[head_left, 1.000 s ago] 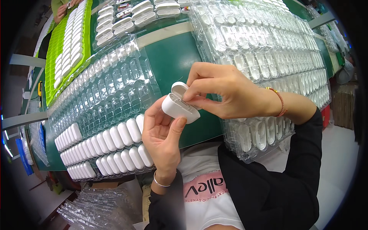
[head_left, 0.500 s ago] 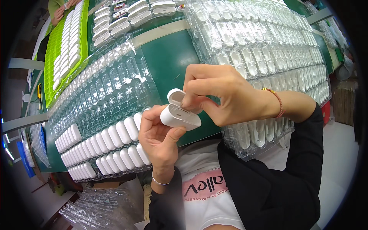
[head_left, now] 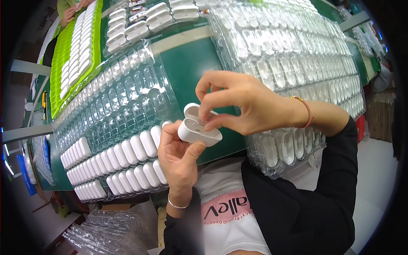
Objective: The person repeatedly picks up white earbud cases and clear plastic lids from a green workbench. They open the cases, place the lids inside, and then close them. The person handles the items one at a time in a repetitive assembly loop.
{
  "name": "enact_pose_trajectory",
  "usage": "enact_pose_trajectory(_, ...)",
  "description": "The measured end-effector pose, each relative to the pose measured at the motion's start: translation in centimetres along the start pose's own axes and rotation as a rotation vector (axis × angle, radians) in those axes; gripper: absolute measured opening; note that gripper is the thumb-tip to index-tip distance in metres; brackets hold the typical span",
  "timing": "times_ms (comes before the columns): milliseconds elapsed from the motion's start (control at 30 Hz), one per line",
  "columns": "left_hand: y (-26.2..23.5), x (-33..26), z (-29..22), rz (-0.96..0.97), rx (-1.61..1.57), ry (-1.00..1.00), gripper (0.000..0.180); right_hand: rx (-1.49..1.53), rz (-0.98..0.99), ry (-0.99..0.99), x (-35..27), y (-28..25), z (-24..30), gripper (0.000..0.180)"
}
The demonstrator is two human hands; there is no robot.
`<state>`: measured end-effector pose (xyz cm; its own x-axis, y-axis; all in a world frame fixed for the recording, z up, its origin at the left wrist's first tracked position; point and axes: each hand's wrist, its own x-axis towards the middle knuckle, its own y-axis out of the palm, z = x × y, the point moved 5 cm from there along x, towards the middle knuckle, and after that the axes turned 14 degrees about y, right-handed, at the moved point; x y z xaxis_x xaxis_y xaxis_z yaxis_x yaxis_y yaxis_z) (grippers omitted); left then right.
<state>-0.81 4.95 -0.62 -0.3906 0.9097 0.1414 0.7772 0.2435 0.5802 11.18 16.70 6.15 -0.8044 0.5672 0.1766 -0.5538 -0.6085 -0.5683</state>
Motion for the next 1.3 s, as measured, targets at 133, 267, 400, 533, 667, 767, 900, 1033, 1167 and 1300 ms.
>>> enact_pose_trajectory(133,-0.3,-0.2,-0.8,-0.092,0.115,0.098,0.037,0.005,-0.033,-0.043,0.1,-0.1,1.3,0.012)
enact_pose_trajectory(267,-0.1,0.4,-1.6,-0.161,0.146,0.131,0.036,-0.024,0.098,0.111,0.6,0.3,2.7,0.011)
enact_pose_trajectory(400,-0.4,0.6,-1.6,-0.152,0.113,0.136,0.037,-0.027,0.225,0.148,2.0,0.6,2.6,0.01)
enact_pose_trajectory(533,0.2,1.3,-2.8,-0.152,0.233,0.179,0.033,-0.03,0.082,0.08,5.1,-2.4,1.9,0.006)
enact_pose_trajectory(667,-1.0,0.4,-3.6,-0.155,0.387,0.224,0.023,-0.3,-0.347,0.087,11.3,-10.6,-2.6,0.011)
enact_pose_trajectory(767,-1.0,0.3,-3.8,-0.148,0.419,0.252,0.016,-0.612,-0.399,0.15,15.7,-16.5,-8.0,0.013)
enact_pose_trajectory(900,-1.3,0.3,-3.7,-0.123,0.461,0.249,0.011,-1.019,-0.356,0.24,20.4,-18.4,-14.7,0.013)
enact_pose_trajectory(1033,-1.7,0.1,-3.8,-0.094,0.505,0.267,0.009,-1.076,-0.28,0.348,23.1,-18.5,-20.1,0.012)
enact_pose_trajectory(1167,-2.5,0.2,-4.3,-0.136,0.617,0.286,0.009,-1.061,-0.254,0.362,24.0,-18.4,-21.5,0.013)
enact_pose_trajectory(1300,-4.3,-0.3,-5.9,-0.172,0.734,0.303,0.01,-1.011,-0.217,0.346,25.1,-17.8,-22.0,0.015)
